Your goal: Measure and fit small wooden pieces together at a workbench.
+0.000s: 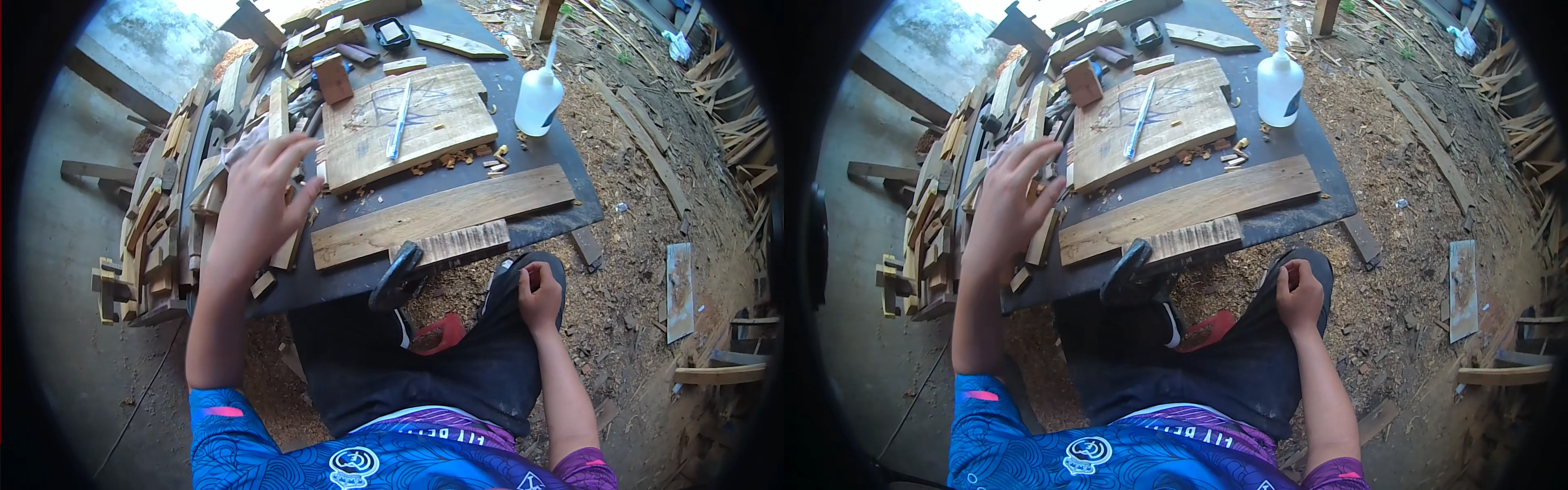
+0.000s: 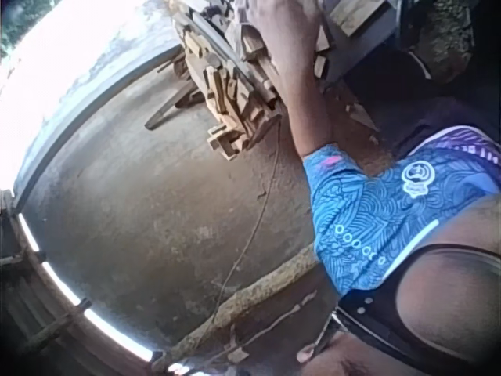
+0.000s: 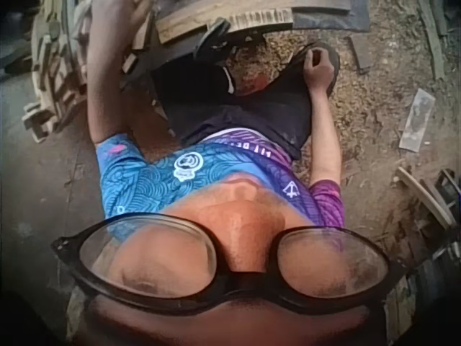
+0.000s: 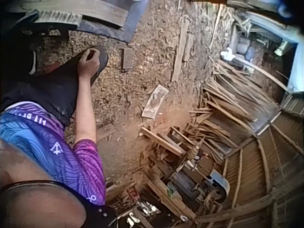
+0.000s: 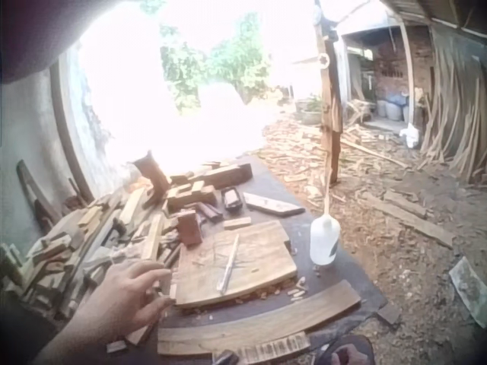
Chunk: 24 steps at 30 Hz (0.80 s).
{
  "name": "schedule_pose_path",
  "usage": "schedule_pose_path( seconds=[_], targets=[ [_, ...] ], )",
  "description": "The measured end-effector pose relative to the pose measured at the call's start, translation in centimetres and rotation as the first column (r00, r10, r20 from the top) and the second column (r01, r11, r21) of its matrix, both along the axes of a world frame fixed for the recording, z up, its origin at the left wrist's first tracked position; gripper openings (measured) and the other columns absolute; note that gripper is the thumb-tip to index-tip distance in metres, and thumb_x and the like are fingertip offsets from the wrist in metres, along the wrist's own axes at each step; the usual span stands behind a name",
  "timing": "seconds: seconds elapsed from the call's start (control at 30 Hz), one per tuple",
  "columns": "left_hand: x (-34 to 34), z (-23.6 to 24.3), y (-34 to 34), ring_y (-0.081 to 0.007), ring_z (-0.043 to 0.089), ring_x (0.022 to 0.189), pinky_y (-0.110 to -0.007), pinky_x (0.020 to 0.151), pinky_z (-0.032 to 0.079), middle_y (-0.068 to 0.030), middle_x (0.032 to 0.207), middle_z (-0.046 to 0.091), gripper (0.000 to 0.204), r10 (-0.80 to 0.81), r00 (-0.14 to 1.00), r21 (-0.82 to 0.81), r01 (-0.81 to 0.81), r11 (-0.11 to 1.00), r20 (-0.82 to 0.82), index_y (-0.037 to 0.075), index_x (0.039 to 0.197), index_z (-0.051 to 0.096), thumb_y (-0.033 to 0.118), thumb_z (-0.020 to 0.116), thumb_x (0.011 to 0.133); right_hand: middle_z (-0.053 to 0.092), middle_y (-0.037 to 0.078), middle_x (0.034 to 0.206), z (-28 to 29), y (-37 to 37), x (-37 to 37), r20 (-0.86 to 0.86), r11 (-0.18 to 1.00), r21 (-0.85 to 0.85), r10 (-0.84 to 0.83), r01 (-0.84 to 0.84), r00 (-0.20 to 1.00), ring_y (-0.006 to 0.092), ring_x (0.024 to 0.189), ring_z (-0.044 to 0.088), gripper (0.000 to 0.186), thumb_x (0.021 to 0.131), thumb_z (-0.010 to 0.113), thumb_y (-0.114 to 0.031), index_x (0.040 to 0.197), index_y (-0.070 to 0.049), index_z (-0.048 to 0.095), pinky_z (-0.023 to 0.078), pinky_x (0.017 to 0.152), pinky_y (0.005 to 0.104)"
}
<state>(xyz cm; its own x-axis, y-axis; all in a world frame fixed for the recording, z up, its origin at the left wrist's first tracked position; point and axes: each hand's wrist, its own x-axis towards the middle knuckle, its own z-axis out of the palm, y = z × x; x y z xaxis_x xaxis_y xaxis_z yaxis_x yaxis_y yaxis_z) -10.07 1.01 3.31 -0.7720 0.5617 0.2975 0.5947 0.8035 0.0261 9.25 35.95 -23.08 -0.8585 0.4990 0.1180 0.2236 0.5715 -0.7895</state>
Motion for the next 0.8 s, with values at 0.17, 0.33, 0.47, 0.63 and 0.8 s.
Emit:
schedule_pose_path(
  seconds=[0.17, 0.33, 0.47, 0.63, 0.8],
  targets=[
    [6.8, 0.5, -2.4, -0.0297, 0.063, 0.116, -0.042, 0.098, 0.045, -0.0085, 0.123, 0.068, 0.041, 0.138, 0.99, -0.073, -0.14, 0.987, -0.028, 0.009, 0.124, 0.072, 0.024, 0.079, 0.088, 0.071, 0.009, 0.075, 0.1, -0.6, -0.4, 0.048, 0.998, 0.011, 0.059, -0.06, 0.997, 0.023, 0.066, 0.072, 0.011, 0.098, 0.068, -0.017, 0.098, -0.006, 0.066, 0.054, 0.065, 0.0351],
    [9.7, -1.2, -5.1, -0.0271, 0.065, 0.103, -0.04, 0.089, 0.045, -0.0066, 0.104, 0.069, 0.039, 0.321, 0.947, 0.067, -0.321, 0.945, 0.006, 0.01, 0.119, 0.075, 0.024, 0.083, 0.083, 0.072, 0.011, 0.079, 0.5, -0.2, -0.3, 0.019, 0.994, 0.09, 0.063, -0.064, 0.998, 0.0211, 0.069, 0.072, 0.012, 0.1, 0.066, -0.015, 0.1, -0.004, 0.066, 0.054, 0.067, 0.0333],
    [11.2, -3.8, -4.9, -0.0285, 0.065, 0.107, -0.041, 0.092, 0.045, -0.0084, 0.111, 0.067, 0.04, 0.333, 0.943, 0.193, -0.328, 0.925, 0.006, 0.008, 0.119, 0.075, 0.024, 0.084, 0.083, 0.071, 0.009, 0.079, -0.8, 0.3, -0.2, 0.02, 0.997, 0.047, 0.068, -0.069, 0.997, 0.0175, 0.071, 0.07, 0.014, 0.101, 0.066, -0.016, 0.1, -0.003, 0.065, 0.054, 0.069, 0.0324],
    [12.1, -6.0, -3.5, -0.0229, 0.064, 0.107, -0.04, 0.089, 0.04, -0.0043, 0.114, 0.066, 0.032, 0.457, 0.889, 0.32, -0.435, 0.842, 0.006, 0.01, 0.112, 0.074, 0.024, 0.082, 0.085, 0.069, 0.011, 0.085, -0.8, 0.5, 0.0, 0.038, 0.992, 0.055, 0.113, -0.115, 0.993, 0.0213, 0.076, 0.067, 0.015, 0.101, 0.066, -0.016, 0.101, -0.001, 0.064, 0.053, 0.074, 0.0341],
    [12.8, -7.2, -4.1, -0.0203, 0.062, 0.108, -0.041, 0.094, 0.035, 0.0001, 0.113, 0.066, 0.029, 0.432, 0.899, 0.395, -0.373, 0.839, -0.068, 0.014, 0.109, 0.074, 0.024, 0.083, 0.083, 0.069, 0.011, 0.085, -1.3, 0.7, 0.6, 0.041, 0.976, 0.163, 0.141, -0.146, 0.989, 0.0243, 0.077, 0.067, 0.018, 0.1, 0.067, -0.02, 0.1, -0.001, 0.064, 0.053, 0.074, 0.0359]
  ],
)
